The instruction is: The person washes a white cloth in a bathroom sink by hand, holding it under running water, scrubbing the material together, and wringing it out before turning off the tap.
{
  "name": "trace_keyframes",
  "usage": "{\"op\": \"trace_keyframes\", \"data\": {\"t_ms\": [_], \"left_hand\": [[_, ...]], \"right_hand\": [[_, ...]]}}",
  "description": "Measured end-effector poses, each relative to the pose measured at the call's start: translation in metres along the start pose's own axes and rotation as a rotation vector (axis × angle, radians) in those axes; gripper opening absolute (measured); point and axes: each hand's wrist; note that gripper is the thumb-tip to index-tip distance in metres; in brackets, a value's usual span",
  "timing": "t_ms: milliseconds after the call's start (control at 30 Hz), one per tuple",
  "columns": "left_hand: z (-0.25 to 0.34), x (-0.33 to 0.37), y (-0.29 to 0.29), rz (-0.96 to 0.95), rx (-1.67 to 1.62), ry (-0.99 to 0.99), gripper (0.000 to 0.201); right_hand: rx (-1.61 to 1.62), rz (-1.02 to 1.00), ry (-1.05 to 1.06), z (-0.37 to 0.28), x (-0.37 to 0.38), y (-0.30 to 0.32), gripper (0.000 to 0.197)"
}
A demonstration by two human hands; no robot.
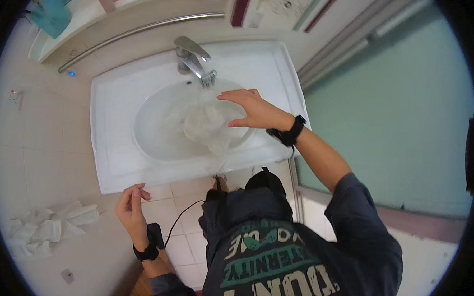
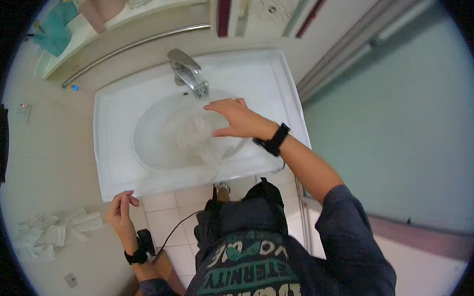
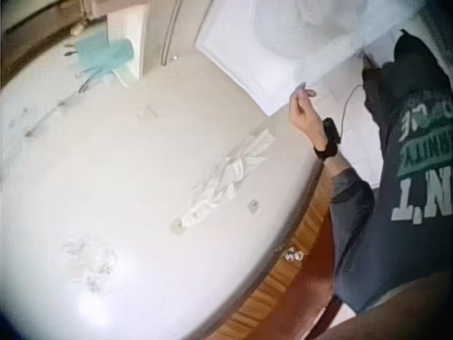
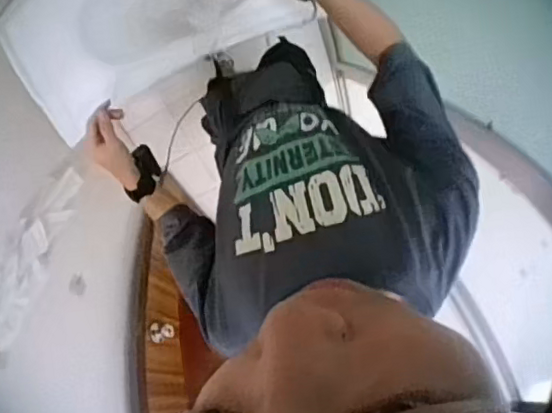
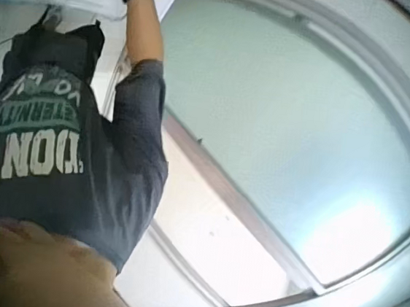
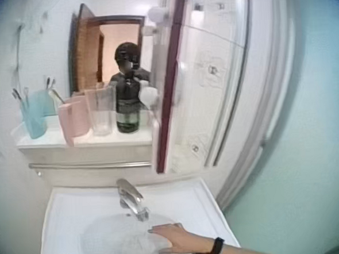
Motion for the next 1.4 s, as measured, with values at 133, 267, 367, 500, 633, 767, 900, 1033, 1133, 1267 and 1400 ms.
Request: {"op": "trace_keyframes", "data": {"t_ms": [133, 267, 367, 500, 633, 767, 900, 1033, 1133, 1267, 1400], "left_hand": [[0.001, 0.016, -0.031, -0.061, 0.001, 0.214, 0.02], [0.008, 0.026, -0.076, -0.127, 0.097, 0.301, 0.019], [0.001, 0.034, -0.085, -0.12, 0.109, 0.321, 0.019], [-0.018, 0.028, -0.089, -0.058, 0.133, 0.359, 0.02], [-0.027, 0.023, -0.106, -0.049, 0.083, 0.419, 0.019], [-0.043, 0.017, -0.1, -0.035, 0.131, 0.45, 0.018], [-0.037, 0.022, -0.096, -0.036, 0.146, 0.495, 0.017], [-0.043, 0.022, -0.11, -0.046, 0.1, 0.495, 0.017], [-0.038, 0.018, -0.118, -0.064, 0.028, 0.507, 0.017], [-0.037, 0.014, -0.116, -0.093, 0.076, 0.521, 0.02], [-0.034, 0.022, -0.123, -0.109, -0.027, 0.582, 0.02]], "right_hand": [[-0.062, 0.056, 0.015, 0.021, 0.064, 0.003, 0.06], [-0.426, 0.13, 0.158, 0.055, 0.11, -0.026, 0.06], [-0.526, 0.171, 0.211, 0.07, 0.121, -0.054, 0.059], [-0.539, 0.046, 0.123, 0.055, 0.146, -0.057, 0.058], [-0.347, 0.088, 0.046, 0.053, 0.149, -0.049, 0.058], [-0.091, 0.388, 0.056, 0.063, 0.067, -0.051, 0.04], [0.375, -0.367, -0.426, 0.107, 0.004, -0.116, 0.034], [0.009, -0.308, -0.356, 0.121, -0.002, -0.188, 0.054], [-0.098, -0.651, -0.241, 0.103, 0.003, -0.196, 0.07], [-0.014, -0.811, -0.283, 0.105, 0.003, -0.204, 0.084], [0.025, -0.438, -0.635, 0.146, 0.007, -0.181, 0.069]]}}
Point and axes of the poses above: each hand's wrist, its own x-axis towards the middle knuckle, its own y-axis out of the back of the hand, z = x × y, and after that the axes turned 14 degrees about z, right-handed
